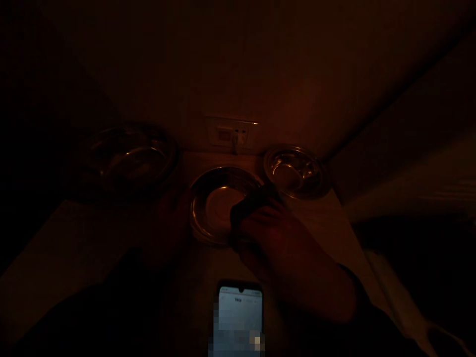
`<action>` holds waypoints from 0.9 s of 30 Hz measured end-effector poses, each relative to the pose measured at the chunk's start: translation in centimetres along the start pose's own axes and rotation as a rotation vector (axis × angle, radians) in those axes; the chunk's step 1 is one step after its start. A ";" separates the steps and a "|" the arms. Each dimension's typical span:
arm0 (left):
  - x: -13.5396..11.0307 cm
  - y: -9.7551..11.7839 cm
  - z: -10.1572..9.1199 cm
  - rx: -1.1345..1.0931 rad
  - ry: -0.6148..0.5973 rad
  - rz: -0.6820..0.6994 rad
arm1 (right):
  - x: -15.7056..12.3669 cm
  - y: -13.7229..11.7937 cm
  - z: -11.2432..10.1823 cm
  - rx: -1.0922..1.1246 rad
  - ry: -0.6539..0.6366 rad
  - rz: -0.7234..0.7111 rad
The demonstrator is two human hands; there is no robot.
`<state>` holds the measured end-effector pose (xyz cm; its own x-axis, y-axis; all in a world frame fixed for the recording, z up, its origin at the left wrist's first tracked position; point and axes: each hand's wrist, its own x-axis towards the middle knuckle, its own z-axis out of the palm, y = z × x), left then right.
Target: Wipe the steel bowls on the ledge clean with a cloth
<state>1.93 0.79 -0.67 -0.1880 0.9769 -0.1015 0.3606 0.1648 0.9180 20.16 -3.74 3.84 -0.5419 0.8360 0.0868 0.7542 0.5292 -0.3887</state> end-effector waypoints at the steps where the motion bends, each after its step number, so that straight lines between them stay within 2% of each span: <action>1: 0.0 0.0 0.0 -0.003 0.001 -0.007 | 0.1 -0.1 0.2 0.009 0.007 0.011; 6: -0.1 0.1 0.2 -0.032 -0.008 -0.002 | 0.9 -1.4 1.9 0.056 0.036 -0.001; 13: -0.1 0.0 0.0 -0.038 0.004 -0.012 | 0.0 -0.4 0.2 0.019 0.004 -0.019; 20: -0.2 0.0 -0.1 -0.058 -0.008 0.001 | 0.8 -1.7 2.2 0.044 0.049 -0.019; 24: -0.3 0.0 -0.2 -0.052 -0.017 -0.010 | 0.1 -0.8 0.7 -0.005 -0.024 -0.020; 27: -0.3 0.0 -0.2 -0.054 -0.001 -0.017 | -0.2 -0.3 0.2 0.004 -0.010 -0.007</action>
<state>1.84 0.52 -0.56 -0.1930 0.9741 -0.1174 0.3076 0.1737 0.9355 19.96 -4.09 3.80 -0.5510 0.8306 0.0804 0.7487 0.5346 -0.3920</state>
